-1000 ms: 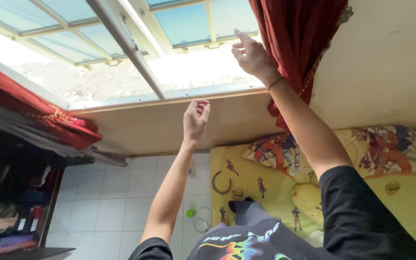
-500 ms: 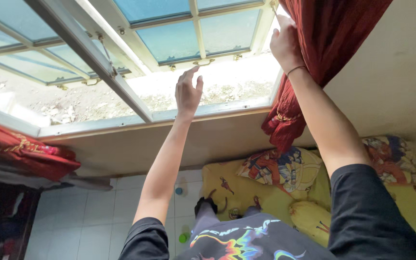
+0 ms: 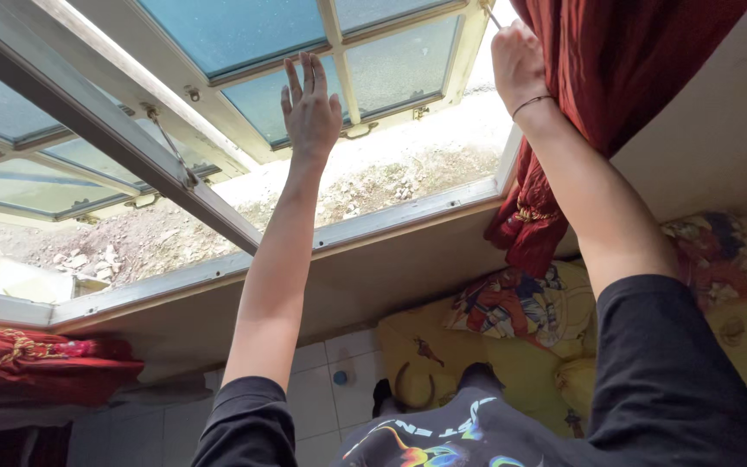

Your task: The person opens and closes a window, then opens and closes multiple wardrobe cabinet doors, and finally opens and closes another window. The actions are performed by hand without tools.

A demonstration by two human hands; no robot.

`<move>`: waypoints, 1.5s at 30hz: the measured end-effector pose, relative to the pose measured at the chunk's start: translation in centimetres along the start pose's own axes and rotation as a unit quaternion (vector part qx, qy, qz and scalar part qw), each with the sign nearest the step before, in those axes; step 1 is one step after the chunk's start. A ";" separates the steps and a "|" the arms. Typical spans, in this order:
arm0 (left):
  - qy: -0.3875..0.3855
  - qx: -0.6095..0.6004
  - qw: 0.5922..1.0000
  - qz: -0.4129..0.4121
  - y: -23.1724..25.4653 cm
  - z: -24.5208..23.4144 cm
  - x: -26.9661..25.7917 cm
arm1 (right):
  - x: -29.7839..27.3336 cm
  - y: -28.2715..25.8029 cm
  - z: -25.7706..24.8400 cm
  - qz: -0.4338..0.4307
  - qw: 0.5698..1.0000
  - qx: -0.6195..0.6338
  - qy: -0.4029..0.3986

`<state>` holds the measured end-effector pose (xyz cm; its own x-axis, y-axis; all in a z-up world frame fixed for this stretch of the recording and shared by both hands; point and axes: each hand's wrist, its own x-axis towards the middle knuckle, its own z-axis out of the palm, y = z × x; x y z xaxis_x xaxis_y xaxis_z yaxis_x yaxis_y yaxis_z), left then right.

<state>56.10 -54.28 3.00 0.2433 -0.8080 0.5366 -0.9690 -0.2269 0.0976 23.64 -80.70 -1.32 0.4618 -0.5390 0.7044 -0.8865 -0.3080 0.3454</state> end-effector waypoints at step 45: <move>0.120 0.007 0.993 0.019 2.2 -1.1 -11.2 | -21.0 -11.7 -8.3 0.237 0.796 0.533 -0.163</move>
<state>51.19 -45.14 -1.89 0.1874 -0.6639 0.7239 -0.9763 -0.2070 0.0629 24.04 -59.30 -14.96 0.2205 -0.9139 0.3409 -0.5146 -0.4059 -0.7553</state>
